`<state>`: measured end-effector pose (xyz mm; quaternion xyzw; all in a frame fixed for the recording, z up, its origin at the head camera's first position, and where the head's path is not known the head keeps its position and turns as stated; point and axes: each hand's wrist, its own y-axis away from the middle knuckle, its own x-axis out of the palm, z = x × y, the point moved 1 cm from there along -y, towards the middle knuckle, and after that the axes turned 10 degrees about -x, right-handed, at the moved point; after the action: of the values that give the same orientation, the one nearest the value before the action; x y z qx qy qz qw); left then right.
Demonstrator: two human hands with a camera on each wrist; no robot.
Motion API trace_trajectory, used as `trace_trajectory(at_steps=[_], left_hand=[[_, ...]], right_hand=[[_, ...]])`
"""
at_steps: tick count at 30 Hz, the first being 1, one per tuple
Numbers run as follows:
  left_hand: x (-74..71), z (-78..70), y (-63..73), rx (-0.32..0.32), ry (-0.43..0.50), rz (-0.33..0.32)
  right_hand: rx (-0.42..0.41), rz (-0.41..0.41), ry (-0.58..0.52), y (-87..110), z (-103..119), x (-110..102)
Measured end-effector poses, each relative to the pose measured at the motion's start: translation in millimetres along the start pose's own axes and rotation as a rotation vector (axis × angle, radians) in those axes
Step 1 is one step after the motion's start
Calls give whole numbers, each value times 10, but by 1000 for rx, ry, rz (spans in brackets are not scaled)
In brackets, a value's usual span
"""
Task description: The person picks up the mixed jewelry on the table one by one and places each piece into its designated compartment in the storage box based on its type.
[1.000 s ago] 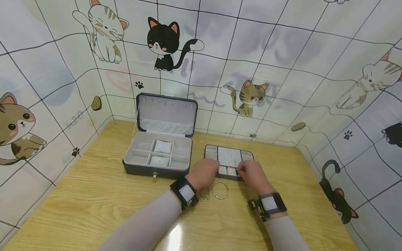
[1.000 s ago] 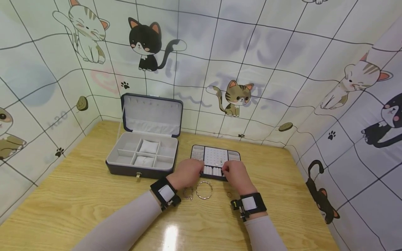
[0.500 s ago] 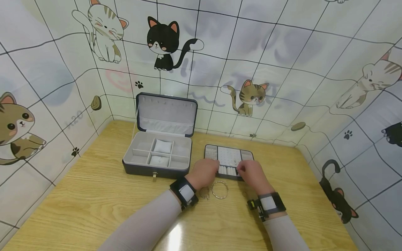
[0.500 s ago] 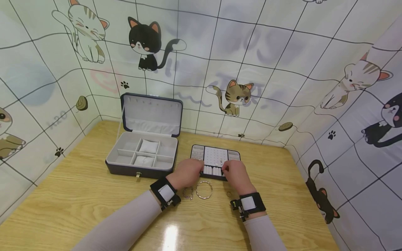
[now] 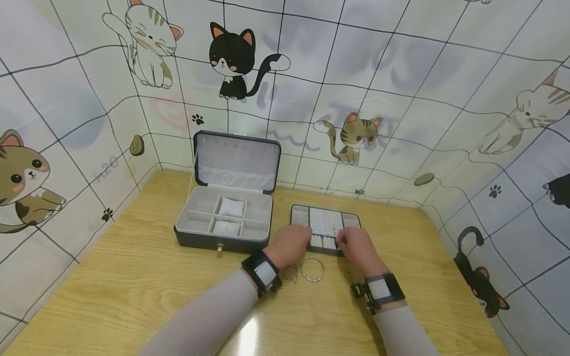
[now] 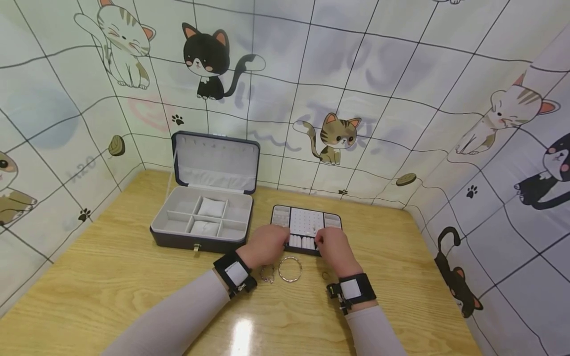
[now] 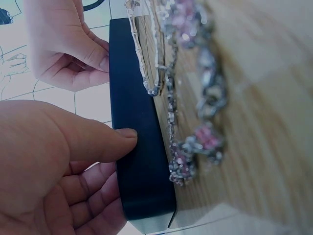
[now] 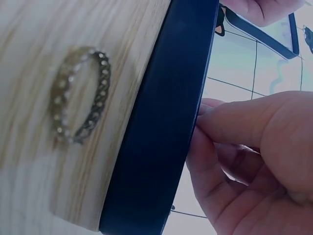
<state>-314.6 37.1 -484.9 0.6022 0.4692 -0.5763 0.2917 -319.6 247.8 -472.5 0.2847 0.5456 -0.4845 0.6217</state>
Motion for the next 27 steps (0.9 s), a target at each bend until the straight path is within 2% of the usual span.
trace_trajectory(at_steps=[18, 27], left_hand=[[6, 3, -2, -8, 11, 30], [26, 6, -7, -9, 17, 34]], right_hand=[[8, 26, -14, -8, 13, 3], [-15, 16, -17, 1, -4, 11]])
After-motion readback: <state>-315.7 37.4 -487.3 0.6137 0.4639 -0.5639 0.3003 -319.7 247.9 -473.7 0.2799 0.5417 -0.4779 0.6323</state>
